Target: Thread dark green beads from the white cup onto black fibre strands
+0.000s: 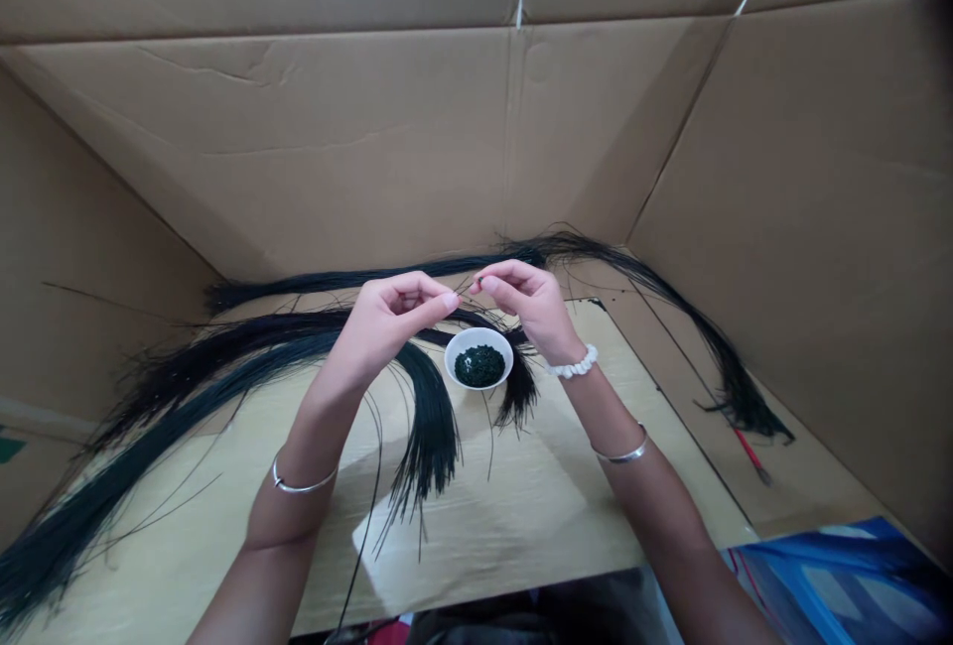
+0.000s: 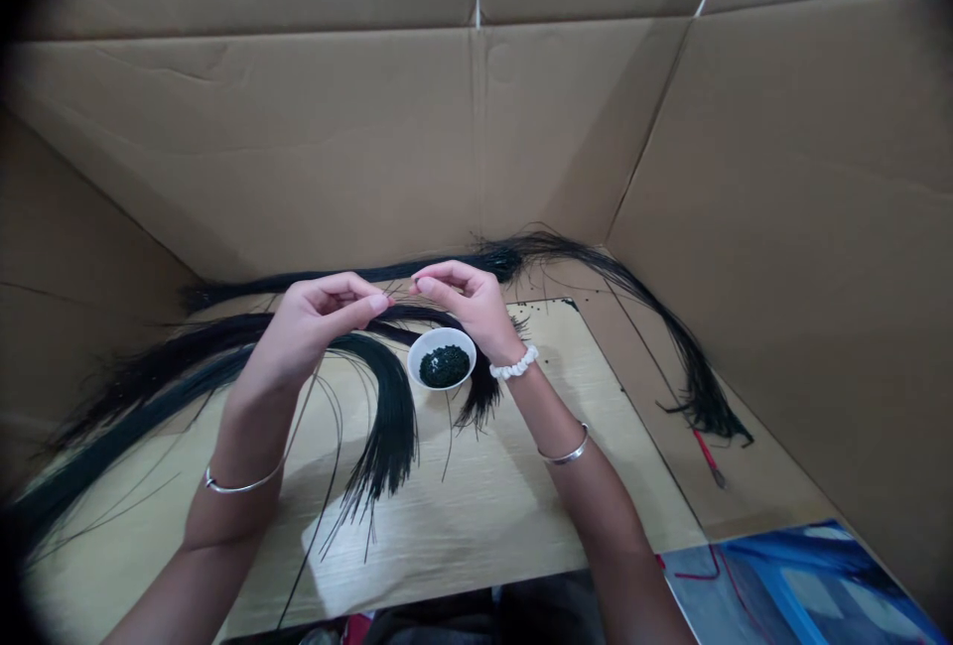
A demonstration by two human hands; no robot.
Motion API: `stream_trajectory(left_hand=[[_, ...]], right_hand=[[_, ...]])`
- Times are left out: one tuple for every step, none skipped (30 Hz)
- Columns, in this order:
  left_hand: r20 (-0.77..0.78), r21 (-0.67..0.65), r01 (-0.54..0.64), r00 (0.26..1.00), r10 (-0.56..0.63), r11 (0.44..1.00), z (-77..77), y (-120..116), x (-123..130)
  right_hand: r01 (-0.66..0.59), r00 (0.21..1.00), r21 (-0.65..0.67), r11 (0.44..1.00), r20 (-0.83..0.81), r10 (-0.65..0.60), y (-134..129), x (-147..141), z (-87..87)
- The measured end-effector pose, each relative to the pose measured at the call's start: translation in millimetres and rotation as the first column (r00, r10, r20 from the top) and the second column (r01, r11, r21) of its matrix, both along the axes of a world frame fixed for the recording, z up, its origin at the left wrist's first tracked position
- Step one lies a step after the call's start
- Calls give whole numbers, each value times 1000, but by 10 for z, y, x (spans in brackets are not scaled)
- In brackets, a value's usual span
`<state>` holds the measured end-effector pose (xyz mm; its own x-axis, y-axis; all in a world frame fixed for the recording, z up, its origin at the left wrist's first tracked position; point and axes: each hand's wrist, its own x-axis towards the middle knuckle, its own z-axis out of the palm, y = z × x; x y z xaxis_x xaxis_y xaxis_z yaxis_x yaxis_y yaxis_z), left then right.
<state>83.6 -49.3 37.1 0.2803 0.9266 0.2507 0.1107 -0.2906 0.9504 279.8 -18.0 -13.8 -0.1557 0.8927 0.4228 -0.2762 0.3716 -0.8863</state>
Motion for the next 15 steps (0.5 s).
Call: stream_trajectory(left_hand=[[1, 7, -7, 1000, 7, 1000, -3, -4, 7], [-2, 17, -14, 1000, 14, 1000, -8, -8, 12], [-8, 27, -21, 1000, 21, 999, -13, -11, 16], [-12, 36, -27, 1000, 27, 999, -20, -14, 18], [-17, 44, -34, 999, 35, 998, -27, -16, 19], [-22, 52, -42, 999, 44, 998, -35, -16, 19], [-25, 60, -51, 998, 53, 997, -42, -16, 19], [-29, 67, -61, 998, 63, 996, -48, -14, 18], [-33, 73, -67, 997, 69, 995, -53, -12, 18], [-36, 77, -68, 997, 71, 995, -57, -10, 17], [-38, 80, -67, 997, 70, 995, -59, -9, 16], [-40, 84, -65, 997, 69, 994, -60, -9, 16], [-42, 87, -66, 997, 70, 994, -59, -10, 16], [-45, 90, -68, 996, 72, 994, -57, -12, 18], [-49, 92, -70, 996, 75, 993, -53, -16, 20]], right_hand=[[-7, 1000, 10, 1000, -20, 7, -26, -8, 21], [-11, 999, 19, 1000, -33, 12, -46, -15, 37], [-16, 999, 25, 1000, -36, 16, -62, -20, 49], [-18, 999, 27, 999, -30, 19, -75, -24, 58], [-17, 1000, 27, 1000, -22, 17, -85, -27, 65], [-13, 1000, 24, 1000, -13, 13, -93, -29, 70], [-8, 1000, 23, 1000, -6, 8, -100, -30, 75], [-5, 1000, 23, 1000, -1, 6, -105, -32, 79], [-7, 1000, 25, 1000, 0, 7, -110, -32, 82], [-12, 1000, 30, 999, -2, 12, -114, -33, 85], [-19, 1000, 36, 999, -4, 19, -117, -33, 88], [-27, 1000, 41, 999, -5, 27, -119, -34, 90], [-30, 1000, 46, 999, -4, 30, -121, -34, 92], [-28, 1000, 47, 998, 0, 28, -123, -33, 93], [-22, 1000, 46, 999, 7, 21, -125, -32, 95]])
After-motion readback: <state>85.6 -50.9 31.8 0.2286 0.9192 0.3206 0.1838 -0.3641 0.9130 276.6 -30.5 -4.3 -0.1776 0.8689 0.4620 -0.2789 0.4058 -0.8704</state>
